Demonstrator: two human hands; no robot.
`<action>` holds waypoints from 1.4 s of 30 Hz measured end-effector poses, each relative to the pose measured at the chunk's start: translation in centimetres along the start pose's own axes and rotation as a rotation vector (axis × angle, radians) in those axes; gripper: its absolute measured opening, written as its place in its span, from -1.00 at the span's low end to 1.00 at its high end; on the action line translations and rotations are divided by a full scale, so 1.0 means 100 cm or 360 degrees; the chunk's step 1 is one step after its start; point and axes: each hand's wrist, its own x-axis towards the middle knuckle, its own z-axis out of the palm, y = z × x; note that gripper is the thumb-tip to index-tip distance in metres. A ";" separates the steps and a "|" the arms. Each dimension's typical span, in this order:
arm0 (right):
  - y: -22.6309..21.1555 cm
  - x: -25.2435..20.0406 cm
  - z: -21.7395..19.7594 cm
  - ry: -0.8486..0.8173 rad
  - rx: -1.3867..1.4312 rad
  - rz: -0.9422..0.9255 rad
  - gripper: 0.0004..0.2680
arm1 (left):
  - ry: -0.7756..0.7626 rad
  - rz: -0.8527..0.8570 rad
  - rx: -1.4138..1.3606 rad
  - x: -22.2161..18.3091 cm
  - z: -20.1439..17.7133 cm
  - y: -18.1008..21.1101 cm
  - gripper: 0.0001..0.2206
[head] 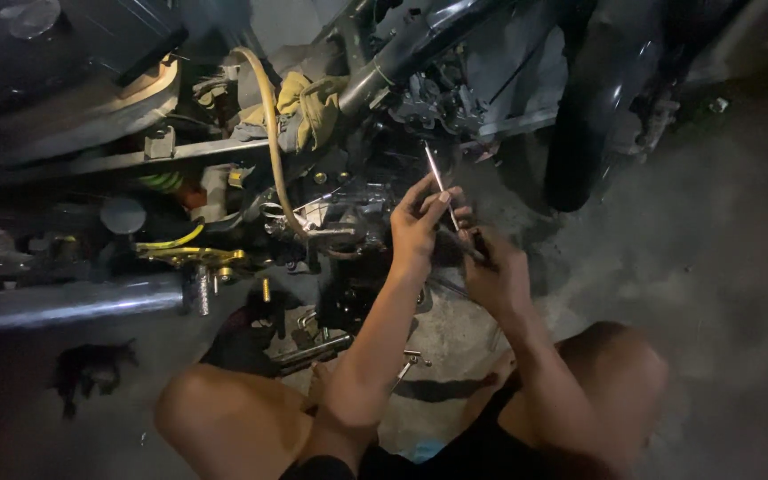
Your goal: Repairing a motorcycle engine using a T-handle wrench and a screwdriver
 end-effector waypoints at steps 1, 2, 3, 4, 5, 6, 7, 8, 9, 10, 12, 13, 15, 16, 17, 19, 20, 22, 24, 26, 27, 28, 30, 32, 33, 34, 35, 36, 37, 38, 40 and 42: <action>-0.003 0.001 0.001 0.0087 -0.0033 -0.0071 -0.89 | 0.0026 -0.0041 -0.0055 -0.001 0.004 0.003 -0.59; -0.006 0.003 0.003 0.0174 -0.0065 -0.0142 -0.87 | 0.0053 -0.0082 -0.0110 -0.002 0.009 0.007 -0.61; 0.000 0.001 0.004 0.0175 -0.0067 -0.0141 -0.87 | 0.0051 -0.0084 -0.0110 -0.002 0.005 0.002 -0.61; 0.007 -0.001 0.005 0.0149 -0.0007 -0.0093 -0.94 | 0.0029 -0.0055 -0.0025 -0.002 0.001 -0.002 -0.61; 0.013 -0.002 0.007 0.0122 0.0053 -0.0046 -0.98 | 0.0007 -0.0024 0.0062 -0.002 -0.003 -0.006 -0.62; -0.001 -0.002 0.003 0.0124 0.0053 -0.0046 -0.98 | 0.0006 -0.0024 0.0062 -0.002 -0.004 -0.005 -0.62; -0.015 -0.002 0.000 0.0072 0.0118 -0.0053 -0.96 | -0.0004 -0.0028 0.0000 -0.003 -0.006 -0.004 -0.61; -0.028 -0.003 -0.003 0.0020 0.0182 -0.0060 -0.93 | -0.0014 -0.0033 -0.0063 -0.004 -0.008 -0.004 -0.60; -0.022 -0.003 -0.002 0.0016 0.0179 -0.0053 -0.93 | -0.0008 -0.0040 -0.0064 -0.005 -0.007 -0.002 -0.60; -0.017 -0.004 0.000 0.0030 0.0152 -0.0087 -0.89 | -0.0027 -0.0035 -0.0060 -0.006 -0.006 0.000 -0.61; -0.011 -0.005 0.002 0.0031 0.0124 -0.0134 -0.84 | -0.0035 -0.0017 -0.0063 -0.006 -0.005 0.001 -0.62; -0.010 -0.005 0.002 0.0015 0.0167 -0.0112 -0.84 | -0.0036 0.0001 -0.0024 -0.004 -0.005 -0.001 -0.61; -0.012 -0.004 0.003 0.0005 0.0207 -0.0091 -0.84 | -0.0043 0.0017 0.0015 0.001 -0.010 -0.007 -0.61; -0.015 -0.003 0.003 0.0008 0.0207 -0.0081 -0.88 | -0.0041 -0.0046 -0.0053 0.004 -0.014 -0.011 -0.62; -0.017 -0.004 0.002 0.0010 0.0206 -0.0069 -0.91 | -0.0037 -0.0111 -0.0121 0.006 -0.019 -0.016 -0.62; -0.009 -0.005 0.005 -0.0011 0.0178 -0.0097 -0.88 | -0.0039 -0.0111 -0.0117 0.006 -0.020 -0.018 -0.62; -0.006 -0.007 0.007 -0.0037 0.0153 -0.0126 -0.86 | -0.0035 -0.0109 -0.0111 0.006 -0.021 -0.019 -0.62; 0.002 -0.009 0.012 -0.0017 0.0228 -0.0108 -0.81 | -0.0021 -0.0101 -0.0126 0.005 -0.022 -0.017 -0.62; 0.008 -0.009 0.017 0.0007 0.0306 -0.0106 -0.77 | -0.0012 -0.0079 -0.0141 0.007 -0.024 -0.017 -0.63; 0.012 -0.011 0.021 0.0019 0.0238 -0.0128 -0.81 | -0.0056 -0.0096 -0.0152 0.010 -0.028 -0.020 -0.62; 0.012 -0.011 0.021 0.0018 0.0238 -0.0128 -0.81 | -0.0056 -0.0096 -0.0152 0.009 -0.025 -0.015 -0.62; 0.013 -0.011 0.021 0.0063 0.0235 -0.0114 -0.82 | -0.0014 -0.0144 -0.0111 0.008 -0.023 -0.011 -0.62; 0.011 -0.006 0.021 0.0106 0.0232 -0.0105 -0.83 | 0.0028 -0.0187 -0.0072 0.008 -0.016 -0.002 -0.62; 0.009 -0.002 0.020 0.0195 0.0270 -0.0140 -0.91 | 0.0076 -0.0283 -0.0235 0.005 -0.010 0.004 -0.61; 0.003 -0.001 0.018 0.0195 0.0269 -0.0141 -0.91 | 0.0075 -0.0283 -0.0236 0.005 -0.010 0.005 -0.61; -0.002 0.000 0.015 0.0172 0.0188 -0.0132 -0.92 | 0.0083 -0.0321 -0.0254 0.005 -0.010 0.006 -0.62; -0.008 0.002 0.012 0.0149 0.0106 -0.0124 -0.93 | 0.0090 -0.0358 -0.0272 0.005 -0.010 0.008 -0.63; -0.009 0.001 0.009 0.0149 0.0105 -0.0126 -0.93 | 0.0089 -0.0357 -0.0274 0.003 -0.008 0.009 -0.63; -0.011 0.000 0.005 0.0051 0.0074 -0.0106 -0.89 | 0.0119 -0.0389 -0.0333 0.000 -0.006 0.010 -0.63; -0.013 -0.001 0.001 -0.0048 0.0044 -0.0086 -0.84 | 0.0150 -0.0421 -0.0392 -0.004 -0.004 0.012 -0.63; -0.018 0.003 -0.009 -0.0107 -0.0141 -0.0058 -0.85 | 0.0149 -0.0479 -0.0190 -0.025 0.006 0.021 -0.69; -0.031 0.011 -0.020 -0.0160 -0.0325 -0.0030 -0.84 | 0.0144 -0.0532 0.0015 -0.034 0.007 0.025 -0.73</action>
